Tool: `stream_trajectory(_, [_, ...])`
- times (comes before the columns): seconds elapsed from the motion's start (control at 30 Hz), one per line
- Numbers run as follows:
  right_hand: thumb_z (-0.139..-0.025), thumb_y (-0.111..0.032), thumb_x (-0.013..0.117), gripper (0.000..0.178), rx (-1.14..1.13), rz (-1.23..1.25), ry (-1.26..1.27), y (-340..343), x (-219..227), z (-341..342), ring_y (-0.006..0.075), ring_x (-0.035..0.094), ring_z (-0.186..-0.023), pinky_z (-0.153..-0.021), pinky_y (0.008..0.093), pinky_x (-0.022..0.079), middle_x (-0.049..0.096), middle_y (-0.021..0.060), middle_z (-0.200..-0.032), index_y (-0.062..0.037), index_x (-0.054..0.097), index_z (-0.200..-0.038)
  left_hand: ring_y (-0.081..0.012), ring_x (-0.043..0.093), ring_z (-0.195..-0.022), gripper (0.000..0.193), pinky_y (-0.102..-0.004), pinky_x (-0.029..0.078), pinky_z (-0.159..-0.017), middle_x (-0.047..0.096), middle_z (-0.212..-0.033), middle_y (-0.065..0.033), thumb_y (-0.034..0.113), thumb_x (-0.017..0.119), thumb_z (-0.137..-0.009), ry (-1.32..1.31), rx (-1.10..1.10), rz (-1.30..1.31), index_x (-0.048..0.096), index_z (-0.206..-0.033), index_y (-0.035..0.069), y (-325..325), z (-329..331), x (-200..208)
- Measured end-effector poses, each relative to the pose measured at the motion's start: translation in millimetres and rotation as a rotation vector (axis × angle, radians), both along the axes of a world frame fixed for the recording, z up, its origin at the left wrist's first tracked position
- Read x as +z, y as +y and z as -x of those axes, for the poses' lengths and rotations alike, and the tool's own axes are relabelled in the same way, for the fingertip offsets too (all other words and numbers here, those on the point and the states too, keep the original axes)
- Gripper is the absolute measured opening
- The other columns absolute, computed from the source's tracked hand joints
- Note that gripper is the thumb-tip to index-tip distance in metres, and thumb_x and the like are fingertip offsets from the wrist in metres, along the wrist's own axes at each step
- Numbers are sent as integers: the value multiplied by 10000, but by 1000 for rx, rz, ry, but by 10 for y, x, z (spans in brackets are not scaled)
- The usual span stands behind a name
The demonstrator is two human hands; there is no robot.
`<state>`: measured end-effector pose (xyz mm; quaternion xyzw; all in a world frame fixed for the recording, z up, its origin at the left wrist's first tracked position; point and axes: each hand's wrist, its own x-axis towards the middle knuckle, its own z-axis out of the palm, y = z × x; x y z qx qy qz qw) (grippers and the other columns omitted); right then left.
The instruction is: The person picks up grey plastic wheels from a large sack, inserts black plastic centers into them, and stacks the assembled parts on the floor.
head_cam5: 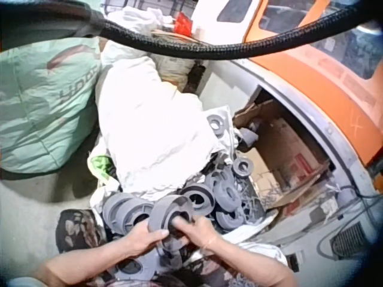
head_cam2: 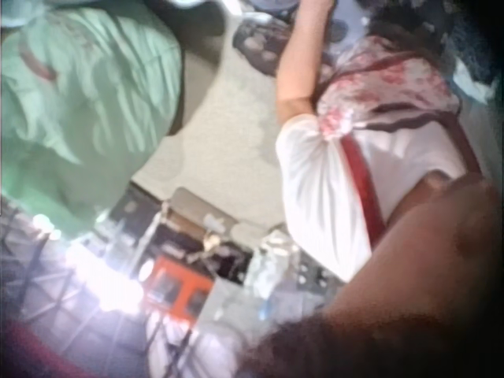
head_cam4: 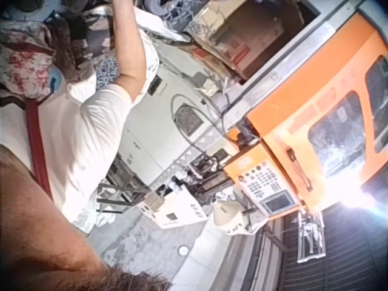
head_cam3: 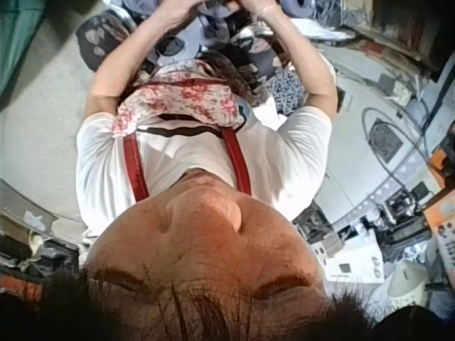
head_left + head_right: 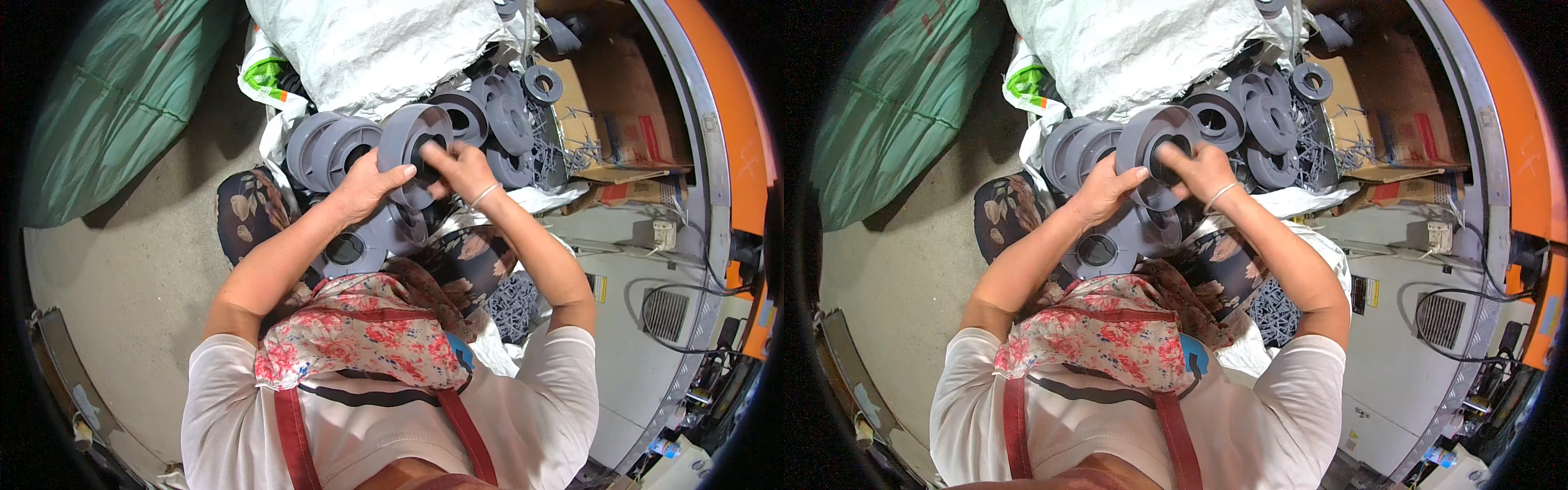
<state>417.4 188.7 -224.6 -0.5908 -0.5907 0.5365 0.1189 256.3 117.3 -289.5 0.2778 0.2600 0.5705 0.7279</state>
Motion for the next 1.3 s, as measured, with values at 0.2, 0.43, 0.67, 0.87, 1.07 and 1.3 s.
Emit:
stream_trajectory(0.2, [-801, -615, 457, 718, 358, -509, -46, 26, -165, -115, 193, 565, -427, -363, 287, 445, 607, 144, -648, 93, 552, -875, -119, 510, -893, 476, -267, 414, -828, 549, -990, -42, 256, 674, -786, 93, 61, -28, 473, -1123, -13, 13, -18, 3])
stream_trajectory(0.43, [-867, -334, 450, 365, 184, -644, -333, 788, -633, -493, 337, 595, -751, -704, 405, 477, 610, 191, -785, 8, 577, -877, -282, 492, -1106, 785, -322, 378, -939, 518, -1157, -213, 258, 746, -642, 1176, 102, -663, 380, -1282, -11, -62, 167, 89])
stream_trajectory(0.67, [-789, -98, 463, 187, 226, -748, -968, 1529, -937, -712, 371, 573, -914, -797, 454, 450, 598, 209, -978, -17, 569, -920, -165, 576, -914, 432, -266, 454, -800, 604, -1025, -109, 166, 705, -732, 877, -236, -404, 572, -1109, 2, -17, 15, -19])
stream_trajectory(0.87, [-820, -154, 499, 201, 212, -846, -554, 1200, -346, -527, 381, 599, -761, -676, 404, 472, 611, 232, -784, 33, 571, -803, -140, 537, -1007, 483, -305, 413, -905, 585, -1071, -70, 119, 671, -769, 575, 487, 17, 476, -1185, -32, 234, -66, -172])
stream_trajectory(1.07, [-771, -498, 586, 544, 131, -253, -514, 1104, -652, -425, 324, 618, -806, -718, 372, 476, 634, 206, -868, 31, 630, -888, -152, 563, -878, 351, -305, 465, -806, 602, -920, -80, 193, 685, -766, -6, 201, 213, 551, -1016, -15, 344, 209, 155])
stream_trajectory(1.3, [-709, -357, 637, 452, 416, -287, -1056, 702, -1095, -306, 306, 572, -1005, -845, 375, 468, 592, 203, -1040, -2, 616, -986, -129, 559, -825, 364, -286, 465, -763, 590, -896, -65, 263, 664, -794, 177, 323, 143, 527, -1009, 3, 335, 252, -111])
